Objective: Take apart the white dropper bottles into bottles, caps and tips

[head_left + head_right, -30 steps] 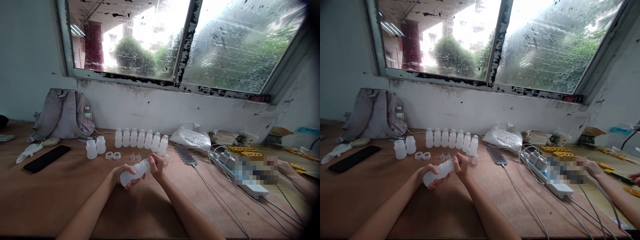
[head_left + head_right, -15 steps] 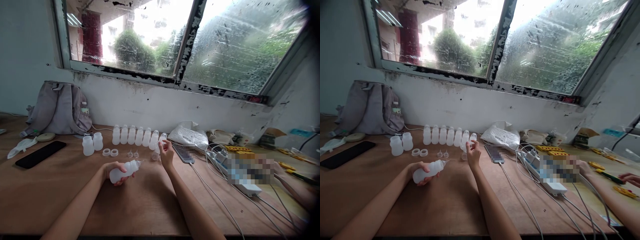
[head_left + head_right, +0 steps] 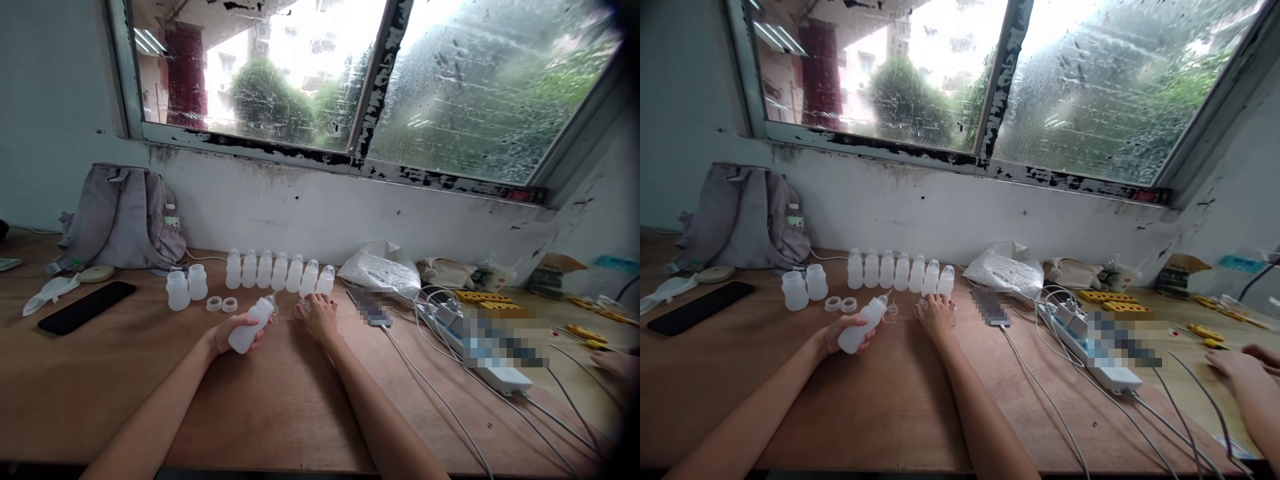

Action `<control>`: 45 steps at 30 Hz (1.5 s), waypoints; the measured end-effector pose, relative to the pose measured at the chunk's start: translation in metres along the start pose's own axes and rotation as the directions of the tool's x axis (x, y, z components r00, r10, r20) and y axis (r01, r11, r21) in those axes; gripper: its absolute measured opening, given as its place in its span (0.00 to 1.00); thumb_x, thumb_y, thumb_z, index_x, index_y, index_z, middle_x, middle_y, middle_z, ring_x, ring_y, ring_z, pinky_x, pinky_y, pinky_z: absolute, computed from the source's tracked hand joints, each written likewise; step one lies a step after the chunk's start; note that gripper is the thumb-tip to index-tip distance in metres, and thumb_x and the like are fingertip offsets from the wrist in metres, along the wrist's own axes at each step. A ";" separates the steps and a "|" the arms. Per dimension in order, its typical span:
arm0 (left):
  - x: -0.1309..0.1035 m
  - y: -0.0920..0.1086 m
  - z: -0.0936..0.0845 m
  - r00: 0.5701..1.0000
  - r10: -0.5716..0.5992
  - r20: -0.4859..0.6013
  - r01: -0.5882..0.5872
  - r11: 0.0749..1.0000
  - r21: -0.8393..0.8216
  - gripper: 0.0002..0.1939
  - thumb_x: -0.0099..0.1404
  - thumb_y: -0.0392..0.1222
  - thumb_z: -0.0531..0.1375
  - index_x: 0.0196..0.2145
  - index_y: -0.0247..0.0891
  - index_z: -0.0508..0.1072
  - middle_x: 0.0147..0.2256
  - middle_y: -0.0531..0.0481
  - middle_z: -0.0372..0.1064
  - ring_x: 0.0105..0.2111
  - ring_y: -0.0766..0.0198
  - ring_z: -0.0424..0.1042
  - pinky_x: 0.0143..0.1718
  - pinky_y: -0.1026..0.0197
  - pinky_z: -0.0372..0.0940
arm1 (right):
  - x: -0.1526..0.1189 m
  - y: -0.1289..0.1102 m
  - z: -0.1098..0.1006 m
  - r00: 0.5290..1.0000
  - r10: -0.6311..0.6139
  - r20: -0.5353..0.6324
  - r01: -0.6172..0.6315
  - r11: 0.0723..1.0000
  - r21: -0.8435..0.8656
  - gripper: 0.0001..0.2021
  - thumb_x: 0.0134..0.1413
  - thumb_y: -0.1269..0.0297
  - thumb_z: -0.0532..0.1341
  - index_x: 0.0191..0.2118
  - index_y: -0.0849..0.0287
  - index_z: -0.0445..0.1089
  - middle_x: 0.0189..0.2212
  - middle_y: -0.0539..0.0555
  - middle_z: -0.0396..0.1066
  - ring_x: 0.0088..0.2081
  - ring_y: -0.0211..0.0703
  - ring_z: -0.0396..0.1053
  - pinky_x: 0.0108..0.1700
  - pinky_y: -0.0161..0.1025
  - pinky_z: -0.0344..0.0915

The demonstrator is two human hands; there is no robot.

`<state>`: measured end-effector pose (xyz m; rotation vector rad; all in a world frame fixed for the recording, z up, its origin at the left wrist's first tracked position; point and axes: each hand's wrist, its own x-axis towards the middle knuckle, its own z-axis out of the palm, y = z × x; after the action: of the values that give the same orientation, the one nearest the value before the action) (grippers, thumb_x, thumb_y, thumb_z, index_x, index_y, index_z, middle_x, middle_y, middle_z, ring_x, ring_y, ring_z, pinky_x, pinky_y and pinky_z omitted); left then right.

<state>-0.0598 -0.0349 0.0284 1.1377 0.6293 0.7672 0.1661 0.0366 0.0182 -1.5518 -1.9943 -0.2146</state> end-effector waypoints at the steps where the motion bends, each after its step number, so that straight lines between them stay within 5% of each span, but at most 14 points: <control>1: 0.003 -0.001 0.003 0.982 0.091 -0.164 -0.081 0.994 0.070 0.23 0.51 0.50 0.56 0.42 0.34 0.61 0.24 0.53 0.61 0.19 0.68 0.62 0.19 0.65 0.57 | 0.000 -0.001 -0.002 1.000 0.027 -0.012 -0.027 1.000 0.007 0.12 0.46 0.56 0.57 0.35 0.58 0.67 0.35 0.58 0.68 0.45 0.52 0.57 0.47 0.50 0.44; 2: 0.007 -0.002 0.006 0.923 0.201 -0.328 -0.145 0.972 0.187 0.22 0.51 0.51 0.57 0.40 0.35 0.62 0.25 0.52 0.61 0.20 0.68 0.63 0.20 0.65 0.57 | 0.000 -0.002 -0.004 0.998 0.044 -0.036 -0.043 0.999 0.031 0.13 0.46 0.55 0.57 0.36 0.59 0.67 0.35 0.58 0.68 0.45 0.53 0.57 0.47 0.50 0.45; 4: 0.013 -0.005 0.009 0.723 0.432 -0.539 -0.143 0.857 0.495 0.21 0.48 0.50 0.60 0.38 0.38 0.63 0.27 0.52 0.62 0.24 0.65 0.64 0.23 0.65 0.56 | -0.002 -0.007 -0.010 0.995 0.033 -0.097 -0.017 0.987 0.158 0.15 0.47 0.55 0.56 0.37 0.60 0.66 0.37 0.59 0.67 0.46 0.52 0.57 0.48 0.50 0.46; 6: 0.016 -0.009 0.012 0.579 0.586 -0.567 -0.014 0.703 0.711 0.21 0.46 0.49 0.62 0.37 0.41 0.64 0.27 0.52 0.64 0.27 0.61 0.65 0.25 0.65 0.55 | -0.004 -0.019 -0.014 0.993 -0.021 -0.120 0.066 0.919 0.388 0.15 0.50 0.55 0.53 0.40 0.59 0.65 0.39 0.59 0.67 0.46 0.49 0.58 0.48 0.47 0.49; 7: 0.016 -0.012 0.013 0.556 0.622 -0.551 0.032 0.646 0.762 0.21 0.46 0.48 0.62 0.38 0.42 0.64 0.27 0.51 0.64 0.29 0.59 0.66 0.26 0.65 0.55 | -0.006 -0.027 -0.016 0.994 -0.049 -0.102 0.096 0.846 0.524 0.15 0.51 0.55 0.53 0.41 0.59 0.65 0.40 0.58 0.67 0.46 0.48 0.59 0.48 0.45 0.51; 9: 0.017 -0.016 0.019 0.576 0.644 -0.503 0.033 0.597 0.801 0.22 0.46 0.46 0.62 0.40 0.44 0.63 0.29 0.50 0.66 0.33 0.56 0.66 0.28 0.64 0.55 | -0.011 -0.045 -0.017 0.998 -0.060 -0.012 0.047 0.644 0.764 0.16 0.50 0.55 0.53 0.44 0.57 0.63 0.43 0.57 0.66 0.46 0.45 0.61 0.46 0.42 0.55; 12: 0.019 -0.024 0.031 0.660 0.634 -0.404 -0.064 0.584 0.810 0.22 0.47 0.43 0.61 0.41 0.43 0.63 0.33 0.46 0.66 0.35 0.54 0.66 0.31 0.63 0.56 | -0.017 -0.070 -0.017 0.987 0.027 0.158 -0.157 0.345 0.925 0.19 0.47 0.54 0.56 0.44 0.57 0.62 0.42 0.56 0.67 0.43 0.45 0.64 0.42 0.40 0.60; 15: 0.023 -0.030 0.043 0.724 0.575 -0.381 -0.057 0.601 0.798 0.22 0.48 0.43 0.61 0.42 0.40 0.63 0.31 0.45 0.66 0.33 0.53 0.66 0.31 0.62 0.55 | -0.020 -0.080 -0.017 0.972 0.062 0.227 -0.235 0.221 0.947 0.16 0.42 0.55 0.59 0.37 0.58 0.67 0.37 0.56 0.70 0.40 0.45 0.66 0.40 0.40 0.62; 24: 0.026 -0.018 0.063 0.810 0.484 -0.332 -0.146 0.715 0.684 0.13 0.42 0.38 0.63 0.29 0.37 0.68 0.27 0.48 0.67 0.31 0.57 0.66 0.31 0.60 0.58 | -0.018 -0.077 -0.031 0.940 0.075 0.333 -0.340 0.112 0.934 0.06 0.35 0.66 0.60 0.26 0.60 0.70 0.21 0.52 0.71 0.28 0.43 0.69 0.31 0.37 0.63; 28: 0.019 -0.012 0.072 0.949 0.219 -0.227 -0.142 0.939 0.313 0.08 0.50 0.42 0.58 0.26 0.35 0.64 0.21 0.52 0.62 0.19 0.64 0.64 0.21 0.61 0.59 | -0.016 -0.076 -0.049 0.922 -0.143 0.361 -0.356 0.059 0.933 0.09 0.37 0.63 0.60 0.30 0.59 0.71 0.29 0.54 0.72 0.36 0.46 0.69 0.35 0.38 0.62; 30: 0.017 -0.012 0.072 0.981 0.133 -0.141 -0.114 0.984 0.138 0.10 0.52 0.44 0.57 0.27 0.34 0.62 0.20 0.52 0.62 0.16 0.66 0.62 0.17 0.62 0.58 | -0.014 -0.072 -0.054 0.887 -0.262 0.380 -0.378 0.058 0.924 0.13 0.40 0.60 0.60 0.34 0.59 0.70 0.34 0.55 0.72 0.40 0.47 0.67 0.36 0.38 0.62; 34: 0.015 -0.011 0.062 0.983 0.136 -0.123 -0.122 0.986 0.115 0.11 0.51 0.43 0.58 0.29 0.32 0.63 0.20 0.52 0.62 0.16 0.68 0.63 0.16 0.65 0.58 | -0.010 -0.060 -0.044 0.860 -0.288 0.420 -0.402 0.122 0.907 0.15 0.42 0.56 0.59 0.36 0.59 0.70 0.34 0.54 0.71 0.38 0.43 0.66 0.33 0.35 0.61; 41: 0.011 -0.001 0.049 0.942 0.232 -0.242 -0.241 0.971 -0.005 0.16 0.53 0.44 0.57 0.37 0.34 0.62 0.22 0.54 0.61 0.18 0.69 0.64 0.18 0.66 0.60 | -0.004 -0.040 -0.013 0.953 -0.048 0.299 -0.287 0.173 0.942 0.14 0.38 0.55 0.62 0.30 0.60 0.68 0.25 0.50 0.67 0.26 0.34 0.63 0.30 0.33 0.60; 45: 0.012 -0.003 0.050 0.956 0.171 -0.236 -0.155 0.984 0.086 0.15 0.52 0.44 0.58 0.36 0.33 0.63 0.22 0.52 0.62 0.17 0.68 0.64 0.17 0.66 0.59 | -0.003 -0.041 -0.016 0.946 -0.010 0.325 -0.324 0.067 0.944 0.14 0.42 0.53 0.59 0.27 0.60 0.67 0.21 0.47 0.62 0.21 0.31 0.58 0.24 0.31 0.56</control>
<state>-0.0136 -0.0538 0.0402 1.1762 0.7764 1.0448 0.1342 0.0139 0.0385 -0.7450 -1.3597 1.3224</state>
